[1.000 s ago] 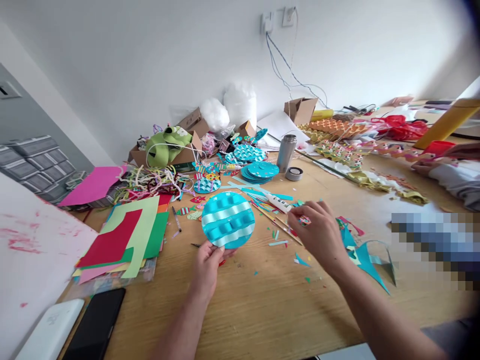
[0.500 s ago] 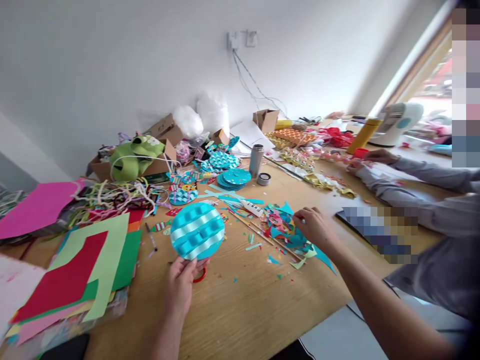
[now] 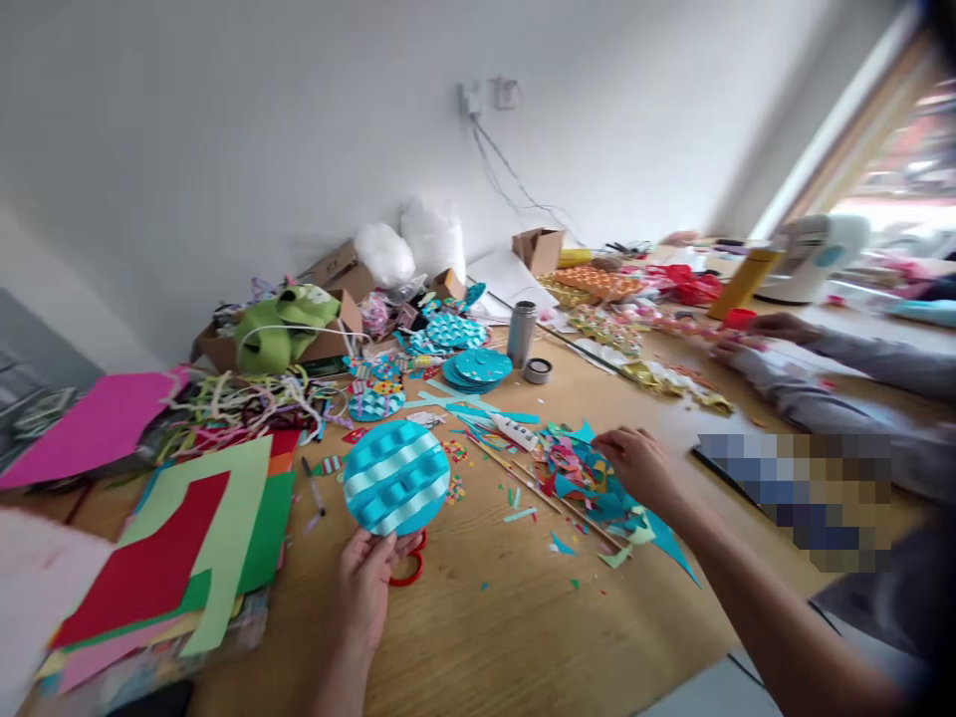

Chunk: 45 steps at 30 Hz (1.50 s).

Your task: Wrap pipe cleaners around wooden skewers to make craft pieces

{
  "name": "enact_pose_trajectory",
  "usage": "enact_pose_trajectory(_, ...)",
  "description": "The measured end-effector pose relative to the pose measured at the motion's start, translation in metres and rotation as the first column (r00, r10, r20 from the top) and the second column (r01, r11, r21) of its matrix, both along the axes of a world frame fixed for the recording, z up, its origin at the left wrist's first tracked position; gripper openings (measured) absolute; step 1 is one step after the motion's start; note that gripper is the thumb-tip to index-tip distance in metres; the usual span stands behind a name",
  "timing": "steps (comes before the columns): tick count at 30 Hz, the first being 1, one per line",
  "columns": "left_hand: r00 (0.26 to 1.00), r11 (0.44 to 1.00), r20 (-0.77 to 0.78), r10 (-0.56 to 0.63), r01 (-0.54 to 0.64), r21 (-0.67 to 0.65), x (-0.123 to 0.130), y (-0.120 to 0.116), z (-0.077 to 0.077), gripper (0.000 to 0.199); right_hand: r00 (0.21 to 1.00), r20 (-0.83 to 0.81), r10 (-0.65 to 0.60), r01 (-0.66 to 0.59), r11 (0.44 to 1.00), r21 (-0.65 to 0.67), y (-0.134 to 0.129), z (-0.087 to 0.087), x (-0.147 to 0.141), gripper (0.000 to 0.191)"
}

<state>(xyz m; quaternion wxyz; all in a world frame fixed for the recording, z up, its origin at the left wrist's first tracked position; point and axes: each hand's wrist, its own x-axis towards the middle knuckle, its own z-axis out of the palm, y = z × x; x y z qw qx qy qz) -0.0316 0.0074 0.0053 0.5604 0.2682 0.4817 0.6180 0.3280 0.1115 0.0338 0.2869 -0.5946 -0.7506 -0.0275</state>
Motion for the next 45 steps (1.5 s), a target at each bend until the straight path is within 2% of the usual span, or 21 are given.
enact_pose_trajectory(3,0.999,0.999,0.047,-0.001,-0.001,0.036,-0.001,0.000,0.002,0.025,0.991,-0.096,0.090,-0.100,0.990,-0.101,-0.011,-0.004,-0.021,0.027)
enact_pose_trajectory(6,0.998,0.999,0.057,0.025,-0.027,0.042,-0.004,0.001,0.004,0.023,0.962,-0.201,0.187,-0.226,0.954,-0.196,-0.029,-0.010,-0.049,0.031)
enact_pose_trajectory(9,0.997,0.998,0.049,0.053,-0.055,0.043,-0.008,0.000,0.008,0.021,0.928,-0.283,0.241,-0.303,0.932,-0.197,-0.049,-0.011,-0.075,0.043)
enact_pose_trajectory(11,0.995,0.995,0.067,0.072,-0.077,0.071,-0.013,-0.001,0.012,0.019,0.910,-0.329,0.254,-0.329,0.923,-0.197,-0.058,-0.010,-0.089,0.042)
enact_pose_trajectory(15,0.988,0.983,0.112,0.108,-0.123,0.138,-0.027,-0.004,0.025,0.021,0.890,-0.370,0.266,-0.364,0.904,-0.226,-0.064,-0.004,-0.102,0.023)
enact_pose_trajectory(18,0.979,0.971,0.143,0.148,-0.171,0.166,-0.041,-0.009,0.038,0.015,0.879,-0.406,0.249,-0.363,0.902,-0.233,-0.062,-0.003,-0.108,0.022)
enact_pose_trajectory(21,0.974,0.967,0.149,0.169,-0.193,0.168,-0.057,-0.018,0.049,0.018,0.865,-0.461,0.199,-0.346,0.901,-0.260,-0.057,-0.004,-0.118,0.023)
enact_pose_trajectory(25,0.962,0.955,0.136,0.238,-0.258,0.148,-0.081,-0.035,0.054,0.022,0.811,-0.571,0.130,-0.341,0.897,-0.282,-0.048,-0.004,-0.137,0.028)
enact_pose_trajectory(30,0.947,0.949,0.155,0.280,-0.298,0.104,-0.094,-0.044,0.050,0.024,0.697,-0.708,0.109,-0.368,0.902,-0.224,-0.031,0.002,-0.154,0.028)
enact_pose_trajectory(34,0.949,0.956,0.164,0.271,-0.285,0.069,-0.083,-0.036,0.048,0.031,0.532,-0.841,0.097,-0.431,0.886,-0.170,-0.021,0.010,-0.160,0.027)
enact_pose_trajectory(37,0.966,0.976,0.163,0.202,-0.212,0.048,-0.069,-0.026,0.047,0.031,0.398,-0.916,0.053,-0.486,0.859,-0.161,-0.016,0.012,-0.161,0.040)
enact_pose_trajectory(39,0.977,0.987,0.158,0.145,-0.154,0.050,-0.059,-0.019,0.046,0.028,0.329,-0.944,0.012,-0.551,0.814,-0.181,-0.011,0.010,-0.163,0.042)
enact_pose_trajectory(42,0.988,0.994,0.139,0.074,-0.084,0.074,-0.048,-0.011,0.044,0.024,0.272,-0.958,-0.095,-0.675,0.691,-0.260,-0.003,0.007,-0.171,0.034)
enact_pose_trajectory(44,0.991,0.996,0.124,0.041,-0.051,0.075,-0.042,-0.008,0.043,0.024,0.237,-0.960,-0.147,-0.723,0.634,-0.275,0.000,0.007,-0.178,0.042)
enact_pose_trajectory(45,0.993,0.997,0.119,0.030,-0.038,0.070,-0.040,-0.007,0.042,0.024,0.217,-0.964,-0.152,-0.729,0.632,-0.264,0.001,0.009,-0.181,0.051)
